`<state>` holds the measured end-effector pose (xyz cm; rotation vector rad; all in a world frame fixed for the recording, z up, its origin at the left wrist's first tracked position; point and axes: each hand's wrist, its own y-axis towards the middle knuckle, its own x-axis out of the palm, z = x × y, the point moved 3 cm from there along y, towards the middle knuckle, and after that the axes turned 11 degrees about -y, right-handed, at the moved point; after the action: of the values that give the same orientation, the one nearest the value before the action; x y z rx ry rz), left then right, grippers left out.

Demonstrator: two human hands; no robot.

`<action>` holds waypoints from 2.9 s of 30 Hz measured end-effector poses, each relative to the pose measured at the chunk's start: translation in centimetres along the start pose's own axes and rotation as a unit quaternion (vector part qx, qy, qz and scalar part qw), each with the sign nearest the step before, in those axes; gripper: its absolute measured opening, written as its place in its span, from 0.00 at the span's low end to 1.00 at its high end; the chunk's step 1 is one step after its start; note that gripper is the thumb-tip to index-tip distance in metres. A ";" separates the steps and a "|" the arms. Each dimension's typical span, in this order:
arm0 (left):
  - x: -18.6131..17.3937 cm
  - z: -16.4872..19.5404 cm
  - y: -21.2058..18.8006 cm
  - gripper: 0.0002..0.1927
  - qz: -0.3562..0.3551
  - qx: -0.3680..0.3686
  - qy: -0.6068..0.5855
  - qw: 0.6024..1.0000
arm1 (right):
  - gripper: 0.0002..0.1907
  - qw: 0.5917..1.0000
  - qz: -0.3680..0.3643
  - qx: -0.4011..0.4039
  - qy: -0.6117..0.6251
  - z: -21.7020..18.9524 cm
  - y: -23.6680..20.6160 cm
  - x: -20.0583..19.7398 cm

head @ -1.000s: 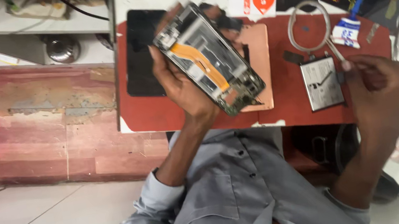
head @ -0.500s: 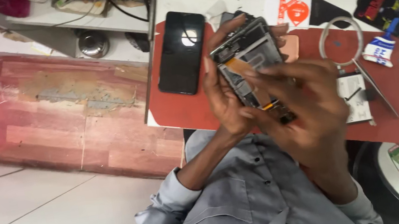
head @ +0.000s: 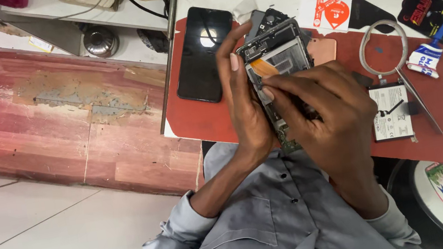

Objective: The person holds a disassembled smartphone and uses tweezers to manipulate internal components and ribbon cables. They peel back protective film and adjust connectors while rotating the device to access different areas.

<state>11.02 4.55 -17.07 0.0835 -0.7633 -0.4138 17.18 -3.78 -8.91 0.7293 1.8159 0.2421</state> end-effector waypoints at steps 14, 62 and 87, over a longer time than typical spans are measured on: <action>-1.1 -0.1 -0.6 0.22 -0.006 -0.092 -0.189 0.978 | 0.09 1.000 -0.001 -0.013 0.010 0.7 0.2 0.8; -1.7 -0.2 -0.4 0.21 -0.059 -0.047 -0.231 0.970 | 0.11 0.992 0.028 -0.055 -0.110 -1.9 1.3 -1.9; -1.4 3.1 1.0 0.15 -0.142 0.015 -0.059 0.988 | 0.12 0.995 0.065 -0.055 -0.051 -0.3 -0.1 -2.1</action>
<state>8.32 6.20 -15.50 0.1987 -0.8783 -0.6823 17.26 -5.02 -7.14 0.7678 1.6473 0.3813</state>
